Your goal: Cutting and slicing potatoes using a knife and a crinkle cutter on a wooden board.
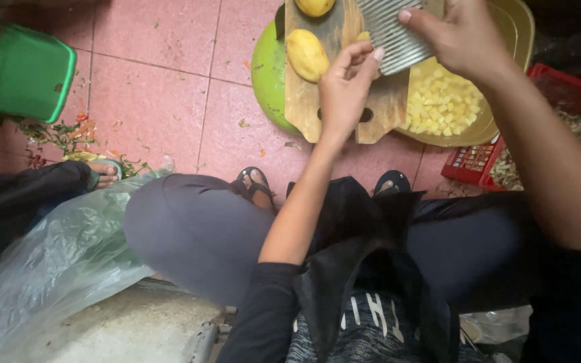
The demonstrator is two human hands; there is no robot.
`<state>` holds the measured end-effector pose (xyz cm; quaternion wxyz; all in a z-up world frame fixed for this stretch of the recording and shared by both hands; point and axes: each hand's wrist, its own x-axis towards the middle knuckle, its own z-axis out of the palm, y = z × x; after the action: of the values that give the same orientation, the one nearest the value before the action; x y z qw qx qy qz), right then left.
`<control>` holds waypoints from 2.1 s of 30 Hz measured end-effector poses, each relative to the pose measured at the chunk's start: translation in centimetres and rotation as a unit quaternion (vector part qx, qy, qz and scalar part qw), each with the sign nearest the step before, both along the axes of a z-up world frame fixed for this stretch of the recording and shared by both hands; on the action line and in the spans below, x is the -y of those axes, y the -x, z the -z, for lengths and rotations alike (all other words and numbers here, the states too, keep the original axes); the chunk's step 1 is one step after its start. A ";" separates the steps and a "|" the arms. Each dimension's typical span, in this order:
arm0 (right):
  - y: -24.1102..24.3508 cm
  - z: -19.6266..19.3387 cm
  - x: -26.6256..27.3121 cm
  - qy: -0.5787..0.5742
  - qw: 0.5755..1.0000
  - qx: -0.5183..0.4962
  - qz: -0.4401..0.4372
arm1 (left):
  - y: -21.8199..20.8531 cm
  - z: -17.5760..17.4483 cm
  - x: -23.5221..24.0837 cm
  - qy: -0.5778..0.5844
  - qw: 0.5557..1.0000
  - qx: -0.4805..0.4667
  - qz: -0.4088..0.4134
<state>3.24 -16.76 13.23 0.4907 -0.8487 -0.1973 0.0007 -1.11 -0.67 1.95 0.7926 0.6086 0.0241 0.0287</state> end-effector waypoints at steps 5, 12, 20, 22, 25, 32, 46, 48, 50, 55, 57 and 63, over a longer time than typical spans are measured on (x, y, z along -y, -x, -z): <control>2.4 -6.2 -1.6 0.032 0.988 -0.104 0.109 | 1.2 -4.0 -1.5 0.206 0.975 0.022 0.075; 4.3 -7.1 0.5 -0.056 0.992 -0.100 0.052 | 3.4 -7.5 -2.2 0.236 0.966 0.058 0.092; 4.6 -9.2 0.4 0.149 0.981 -0.090 0.086 | 3.6 -8.1 -2.4 0.237 0.966 0.053 0.084; 4.9 -5.9 6.3 0.199 0.975 -0.041 0.091 | 3.2 -7.4 -2.8 0.233 0.969 0.026 0.084; 5.5 -8.2 5.0 0.317 0.941 0.105 0.057 | 2.3 -6.6 -3.8 0.267 0.957 -0.039 0.109; 4.7 -6.2 3.2 0.384 0.841 0.369 -0.095 | 0.3 -4.7 -4.6 0.339 0.905 -0.153 0.208; -0.3 4.9 3.4 0.163 0.970 -0.170 0.063 | 0.1 -0.6 -3.4 0.171 0.974 -0.103 0.108; 0.3 2.6 1.7 0.152 0.952 -0.247 0.097 | 0.1 -0.2 -3.1 0.166 0.975 -0.098 0.108; 0.5 1.9 0.8 0.189 0.944 -0.246 0.116 | 0.0 0.4 -2.6 0.155 0.978 -0.089 0.105; 0.2 2.7 0.4 0.243 0.939 -0.212 0.116 | 0.6 2.2 -1.3 -0.063 0.997 0.007 0.036; -0.1 3.0 0.8 0.226 0.948 -0.192 0.114 | 0.8 2.7 -0.9 -0.163 0.985 0.059 -0.002; -0.1 1.1 -0.6 0.216 0.958 -0.132 0.136 | 0.8 3.5 -0.1 -0.258 0.957 0.121 -0.052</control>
<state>3.33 -16.19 12.16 0.3132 -0.9455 -0.0089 0.0888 -1.87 -0.60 -1.55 0.6029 0.7823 -0.0485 0.1490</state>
